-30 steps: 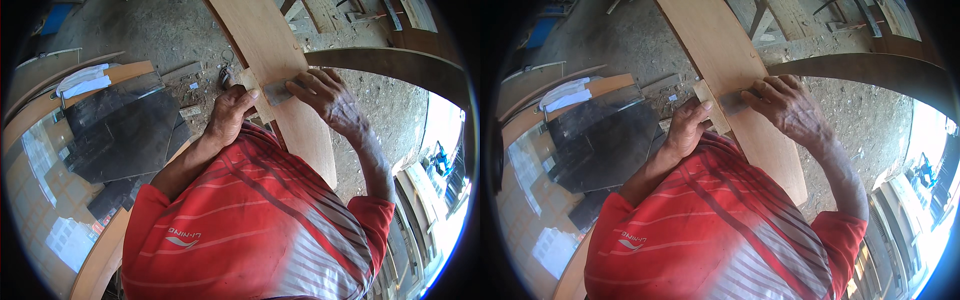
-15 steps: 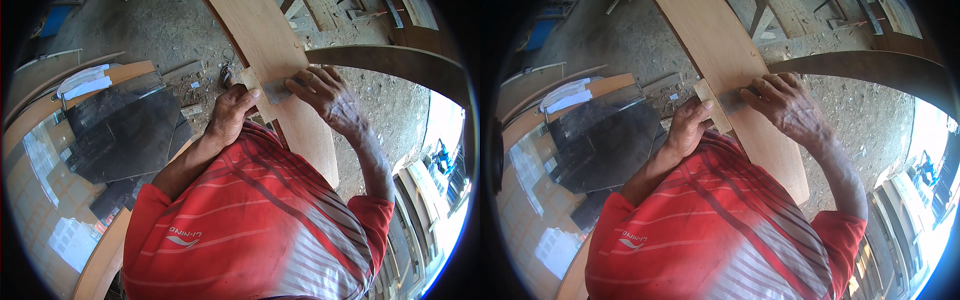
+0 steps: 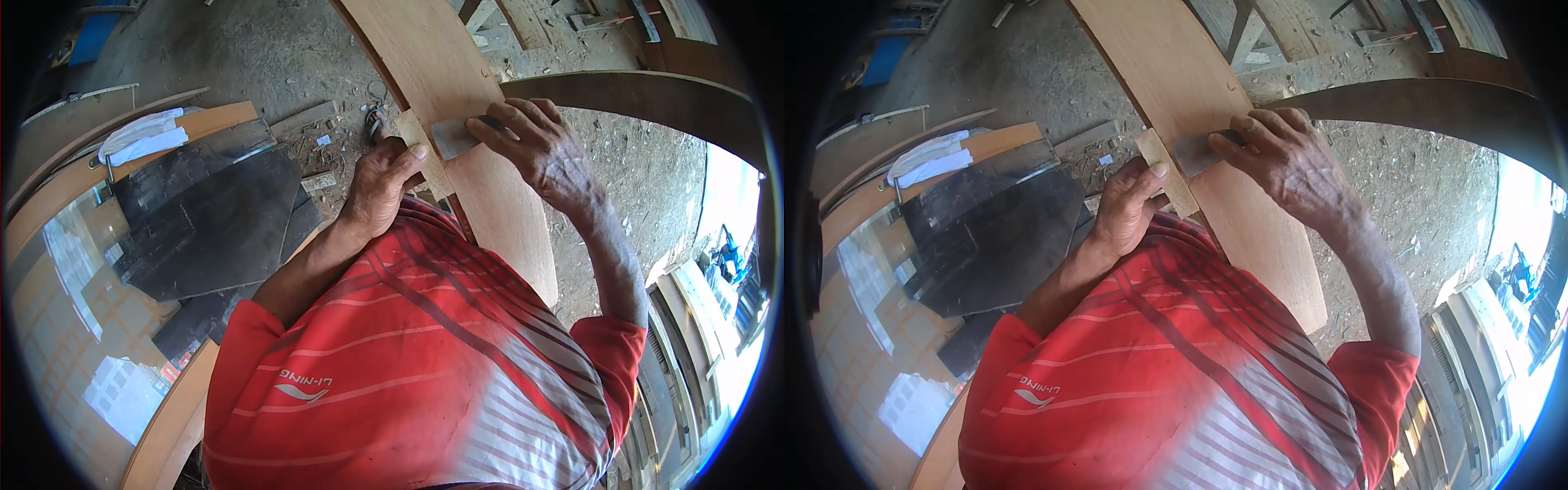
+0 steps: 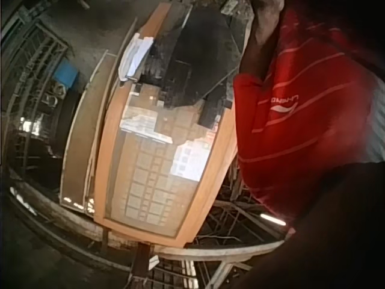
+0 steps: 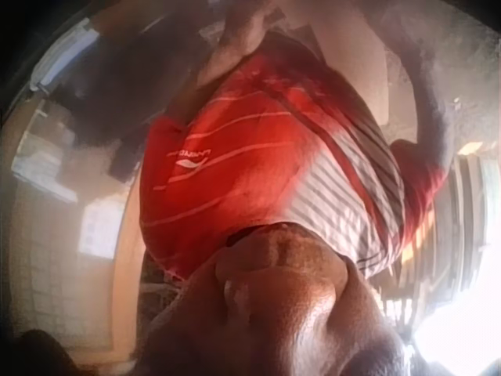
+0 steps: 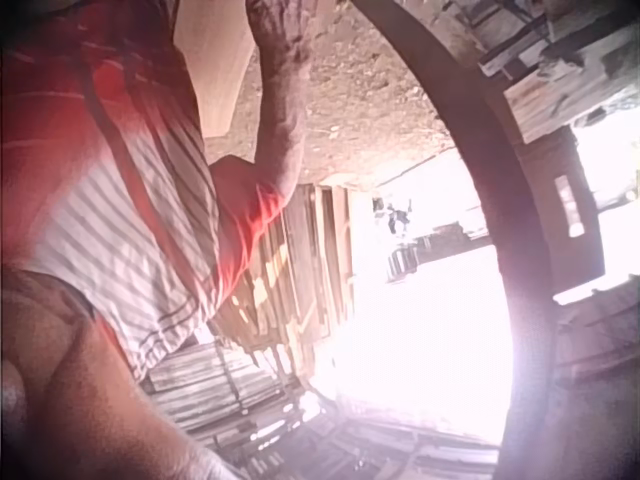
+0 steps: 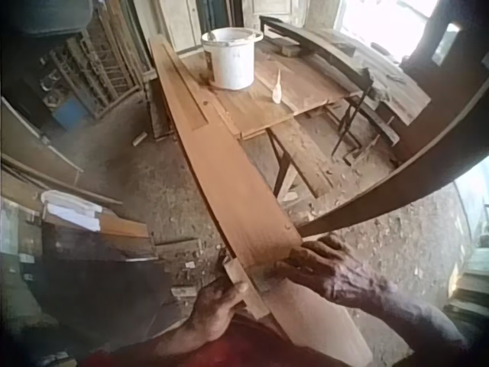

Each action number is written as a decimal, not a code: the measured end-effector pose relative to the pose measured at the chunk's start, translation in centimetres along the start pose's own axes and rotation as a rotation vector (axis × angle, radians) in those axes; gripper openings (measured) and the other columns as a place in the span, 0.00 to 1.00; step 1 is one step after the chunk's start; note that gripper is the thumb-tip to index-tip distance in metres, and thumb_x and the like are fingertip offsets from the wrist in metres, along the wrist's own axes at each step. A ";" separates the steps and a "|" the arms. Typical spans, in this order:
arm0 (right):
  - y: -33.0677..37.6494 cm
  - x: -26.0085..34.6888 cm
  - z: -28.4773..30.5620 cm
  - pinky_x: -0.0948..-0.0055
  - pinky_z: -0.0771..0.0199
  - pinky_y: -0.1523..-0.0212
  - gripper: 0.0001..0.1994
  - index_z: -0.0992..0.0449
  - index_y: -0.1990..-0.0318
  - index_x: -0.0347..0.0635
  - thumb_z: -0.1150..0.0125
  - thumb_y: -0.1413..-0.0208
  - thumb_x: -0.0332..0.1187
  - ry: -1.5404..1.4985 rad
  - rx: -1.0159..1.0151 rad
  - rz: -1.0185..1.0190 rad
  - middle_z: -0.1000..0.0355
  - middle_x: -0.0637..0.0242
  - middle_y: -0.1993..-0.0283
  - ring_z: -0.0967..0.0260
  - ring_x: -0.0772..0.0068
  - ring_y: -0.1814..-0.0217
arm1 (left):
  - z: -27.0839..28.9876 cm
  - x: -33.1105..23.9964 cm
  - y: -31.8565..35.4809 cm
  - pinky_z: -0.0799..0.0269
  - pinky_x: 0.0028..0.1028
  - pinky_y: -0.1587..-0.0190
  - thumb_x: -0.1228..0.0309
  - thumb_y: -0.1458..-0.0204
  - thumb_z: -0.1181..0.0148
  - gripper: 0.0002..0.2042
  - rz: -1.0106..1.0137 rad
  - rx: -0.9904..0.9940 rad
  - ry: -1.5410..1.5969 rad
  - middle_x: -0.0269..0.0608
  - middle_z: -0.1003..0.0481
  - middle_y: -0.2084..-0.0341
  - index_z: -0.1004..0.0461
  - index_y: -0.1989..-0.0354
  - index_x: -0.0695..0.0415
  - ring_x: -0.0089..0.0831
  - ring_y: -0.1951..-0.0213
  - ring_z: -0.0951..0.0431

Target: The person applies glue from a small bottle to a long wooden plank and a small wooden block, then uses a putty knife to spread the glue and joins the block to the plank.

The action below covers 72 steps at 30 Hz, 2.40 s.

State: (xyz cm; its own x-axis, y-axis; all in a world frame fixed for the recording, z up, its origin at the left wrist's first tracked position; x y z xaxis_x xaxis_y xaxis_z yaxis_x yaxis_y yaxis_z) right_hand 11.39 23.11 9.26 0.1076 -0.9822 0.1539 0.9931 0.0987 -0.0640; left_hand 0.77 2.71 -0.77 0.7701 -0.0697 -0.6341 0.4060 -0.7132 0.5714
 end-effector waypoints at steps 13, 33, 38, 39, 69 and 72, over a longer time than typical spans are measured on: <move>0.4 0.0 0.6 0.58 0.29 0.38 0.24 0.23 0.37 0.47 0.38 0.43 0.31 -0.060 -0.032 -0.076 0.27 0.63 0.44 0.27 0.61 0.40 | -0.1 0.0 0.1 0.22 0.27 0.50 0.62 0.36 0.32 0.09 -0.004 0.018 0.019 0.29 0.22 0.60 0.22 0.57 0.53 0.20 0.57 0.22; 2.8 6.3 -0.2 0.59 0.20 0.51 0.24 0.27 0.38 0.36 0.32 0.43 0.28 -0.333 -0.036 -0.372 0.30 0.56 0.56 0.26 0.53 0.53 | -0.3 -0.3 0.2 0.24 0.39 0.41 0.64 0.31 0.39 0.14 -0.013 0.100 0.008 0.39 0.22 0.49 0.27 0.44 0.58 0.30 0.47 0.21; 3.9 7.4 0.4 0.57 0.19 0.54 0.28 0.26 0.34 0.42 0.30 0.43 0.27 -0.413 -0.025 -0.504 0.27 0.54 0.51 0.22 0.51 0.53 | -0.4 -0.3 0.0 0.22 0.32 0.48 0.66 0.33 0.36 0.11 -0.024 0.083 0.022 0.37 0.22 0.55 0.25 0.49 0.58 0.26 0.53 0.21; 4.1 6.9 0.4 0.57 0.19 0.53 0.28 0.26 0.34 0.43 0.30 0.43 0.26 -0.386 -0.065 -0.509 0.27 0.54 0.51 0.22 0.51 0.53 | -0.6 -0.5 0.0 0.20 0.29 0.51 0.67 0.34 0.35 0.10 -0.025 0.068 0.042 0.36 0.22 0.57 0.24 0.51 0.58 0.24 0.55 0.20; 1.5 0.8 2.0 0.60 0.27 0.38 0.19 0.18 0.46 0.46 0.38 0.45 0.31 -0.045 -0.010 -0.098 0.24 0.63 0.47 0.26 0.61 0.40 | 0.3 0.2 -0.5 0.25 0.22 0.59 0.60 0.37 0.31 0.12 -0.020 0.056 -0.030 0.29 0.24 0.65 0.22 0.58 0.56 0.18 0.63 0.24; 1.6 0.5 1.7 0.59 0.27 0.38 0.18 0.18 0.46 0.47 0.38 0.45 0.32 -0.051 0.015 -0.114 0.24 0.63 0.46 0.26 0.60 0.39 | -0.3 -0.3 -0.3 0.25 0.22 0.59 0.60 0.37 0.31 0.12 -0.016 0.027 -0.012 0.29 0.24 0.66 0.22 0.58 0.56 0.17 0.64 0.25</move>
State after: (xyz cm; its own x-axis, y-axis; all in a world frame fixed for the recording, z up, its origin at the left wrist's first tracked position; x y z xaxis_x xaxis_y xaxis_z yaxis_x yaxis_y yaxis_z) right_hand 13.14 23.00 10.88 -0.0040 -0.9778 0.2094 0.9995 -0.0101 -0.0284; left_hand 0.63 3.17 -0.59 0.7578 -0.0667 -0.6491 0.4045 -0.7326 0.5475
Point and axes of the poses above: each hand's wrist, its own y-axis away from the middle knuckle, its own z-axis out of the back of the hand, x = y × z, the point moved 4 cm from there along -y, towards the middle knuckle
